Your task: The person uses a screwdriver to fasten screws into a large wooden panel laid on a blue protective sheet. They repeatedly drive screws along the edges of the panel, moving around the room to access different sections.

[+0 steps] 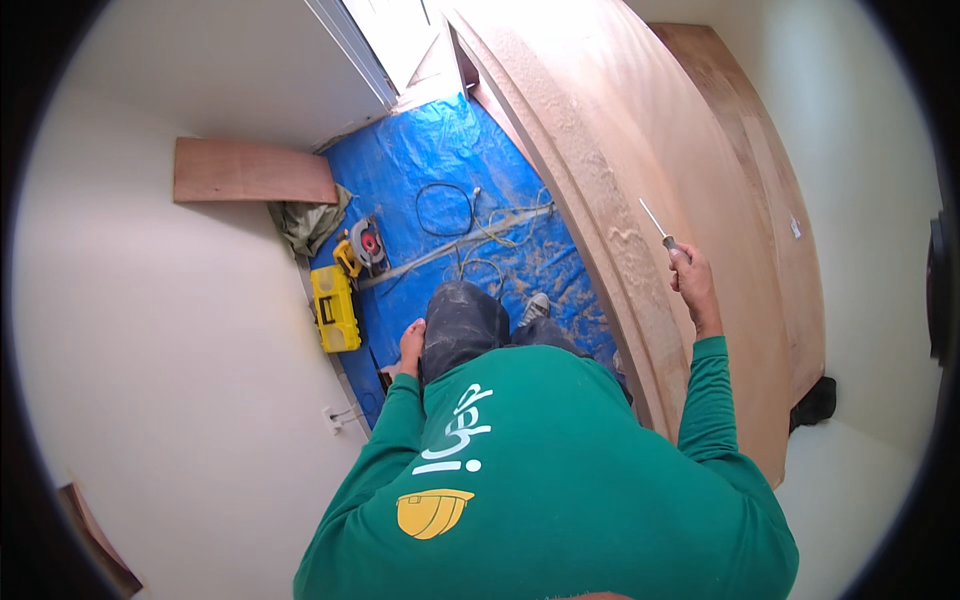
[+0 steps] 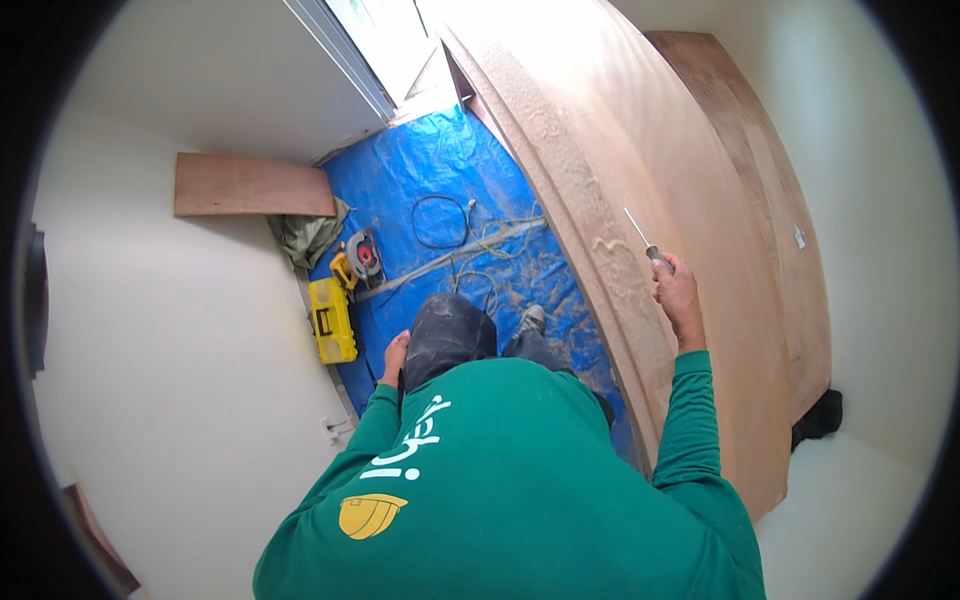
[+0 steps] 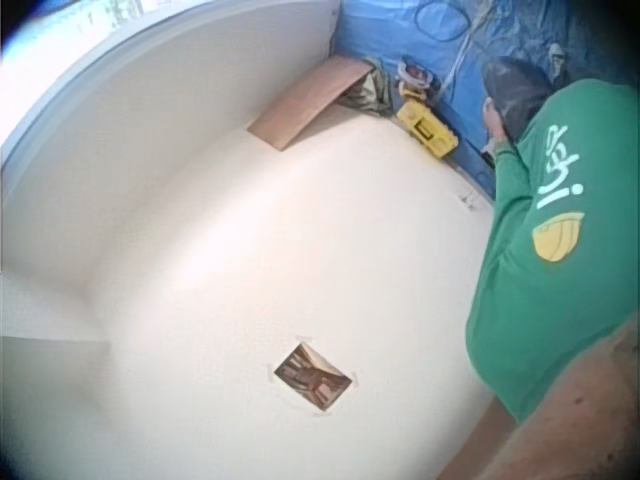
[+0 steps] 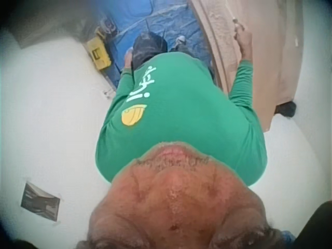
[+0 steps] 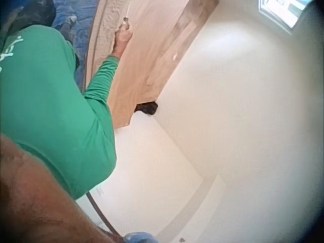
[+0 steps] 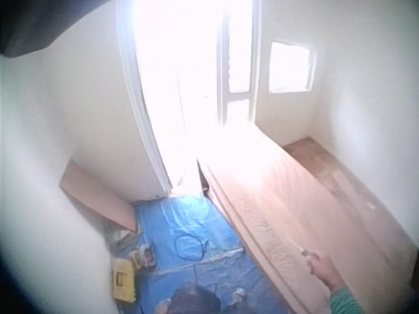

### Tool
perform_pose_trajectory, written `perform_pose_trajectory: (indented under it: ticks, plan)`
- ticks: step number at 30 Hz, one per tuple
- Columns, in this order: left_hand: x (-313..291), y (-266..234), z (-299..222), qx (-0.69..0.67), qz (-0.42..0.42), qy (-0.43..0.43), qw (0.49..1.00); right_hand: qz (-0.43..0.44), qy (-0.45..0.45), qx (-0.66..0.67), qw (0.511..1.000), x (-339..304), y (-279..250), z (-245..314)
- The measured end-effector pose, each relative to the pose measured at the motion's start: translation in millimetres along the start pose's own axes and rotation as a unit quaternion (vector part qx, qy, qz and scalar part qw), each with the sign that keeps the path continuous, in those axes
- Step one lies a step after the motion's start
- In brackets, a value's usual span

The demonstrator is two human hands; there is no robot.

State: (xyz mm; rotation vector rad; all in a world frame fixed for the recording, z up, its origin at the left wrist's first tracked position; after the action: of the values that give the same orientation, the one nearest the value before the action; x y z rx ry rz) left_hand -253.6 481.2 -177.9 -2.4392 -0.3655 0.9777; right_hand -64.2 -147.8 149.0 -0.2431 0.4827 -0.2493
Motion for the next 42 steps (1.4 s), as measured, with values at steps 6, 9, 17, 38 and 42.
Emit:
perform_pose_trajectory:
  ticks: [6, 9, 17, 38, 42]
  plan:
    - [46.6, -9.3, -44.4, -0.154, 0.051, -0.092, 0.982, 0.011, -0.037, -0.061, 0.997, 81.7, 76.6, 58.8]
    - [65.3, -11.1, -37.4, -0.136, 0.078, -0.189, 0.969, -0.003, -0.070, -0.097, 0.993, 124.8, 122.5, 90.3]
    - [263.4, -101.3, -124.5, -0.099, 0.194, -0.185, 0.958, -0.057, 0.006, -0.107, 0.993, 195.3, 231.2, 197.8]
    - [554.4, -62.1, -803.2, 0.088, 0.185, 0.363, 0.909, 0.006, -0.150, -0.187, 0.971, 472.6, 477.0, 431.7]
    - [582.2, -26.1, -847.2, 0.157, 0.165, 0.360, 0.905, 0.025, -0.140, -0.194, 0.971, 508.8, 480.3, 443.2]
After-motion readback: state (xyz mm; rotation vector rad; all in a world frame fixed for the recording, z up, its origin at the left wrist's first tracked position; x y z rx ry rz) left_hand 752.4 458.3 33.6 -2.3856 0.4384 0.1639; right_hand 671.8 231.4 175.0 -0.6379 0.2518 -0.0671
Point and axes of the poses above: each hand's wrist, its own x-axis towards the middle knuckle, its own y-axis out of the palm, z = x × y, the point moved 4 cm from there along x, towards the middle knuckle, and after that the axes turned 12 degrees about x, right-handed, at the moved point
